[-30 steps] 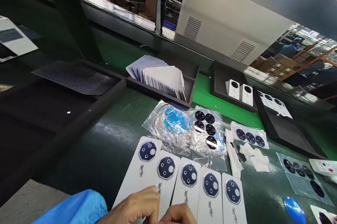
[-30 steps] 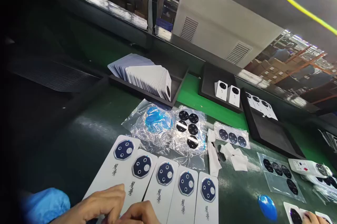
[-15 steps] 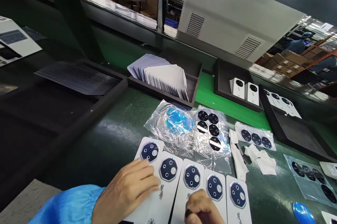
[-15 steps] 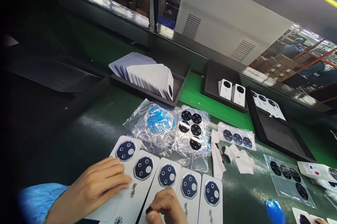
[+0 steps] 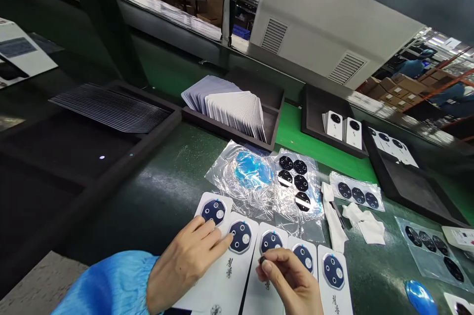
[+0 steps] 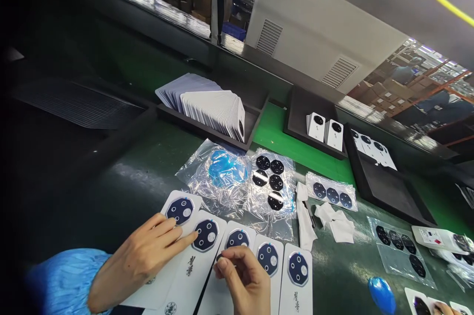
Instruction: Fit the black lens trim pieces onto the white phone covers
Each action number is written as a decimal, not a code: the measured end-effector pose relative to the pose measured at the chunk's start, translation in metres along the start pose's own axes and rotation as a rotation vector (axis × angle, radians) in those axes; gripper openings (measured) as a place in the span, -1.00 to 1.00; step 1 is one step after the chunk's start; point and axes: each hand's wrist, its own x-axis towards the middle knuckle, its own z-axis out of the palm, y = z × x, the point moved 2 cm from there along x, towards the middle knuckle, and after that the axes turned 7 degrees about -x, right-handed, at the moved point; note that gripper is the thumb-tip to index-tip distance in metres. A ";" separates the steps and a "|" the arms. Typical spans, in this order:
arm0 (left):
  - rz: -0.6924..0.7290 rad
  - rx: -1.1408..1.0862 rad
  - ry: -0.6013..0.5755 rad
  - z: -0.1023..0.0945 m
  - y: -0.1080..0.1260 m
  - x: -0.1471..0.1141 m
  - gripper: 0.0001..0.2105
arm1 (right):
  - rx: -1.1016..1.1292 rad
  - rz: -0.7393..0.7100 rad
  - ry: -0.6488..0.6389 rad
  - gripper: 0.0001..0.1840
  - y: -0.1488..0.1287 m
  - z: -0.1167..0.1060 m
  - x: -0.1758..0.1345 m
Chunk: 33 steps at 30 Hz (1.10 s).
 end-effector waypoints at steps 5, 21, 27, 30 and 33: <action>0.005 -0.011 -0.008 -0.001 0.001 -0.001 -0.57 | -0.060 -0.034 0.025 -0.61 0.002 -0.002 0.007; 0.047 0.078 -0.003 0.002 0.000 -0.009 -0.70 | -0.781 -0.948 0.149 -0.83 0.000 0.036 0.023; 0.048 0.087 0.003 0.002 0.001 -0.009 -0.68 | -1.036 -1.160 0.224 -0.76 0.007 0.052 0.018; 0.056 0.101 0.005 0.002 0.002 -0.009 -0.68 | -1.065 -1.157 0.198 -0.77 0.006 0.052 0.022; 0.050 0.118 0.006 0.002 0.002 -0.009 -0.67 | -0.967 -1.062 0.198 -0.78 0.000 0.045 0.029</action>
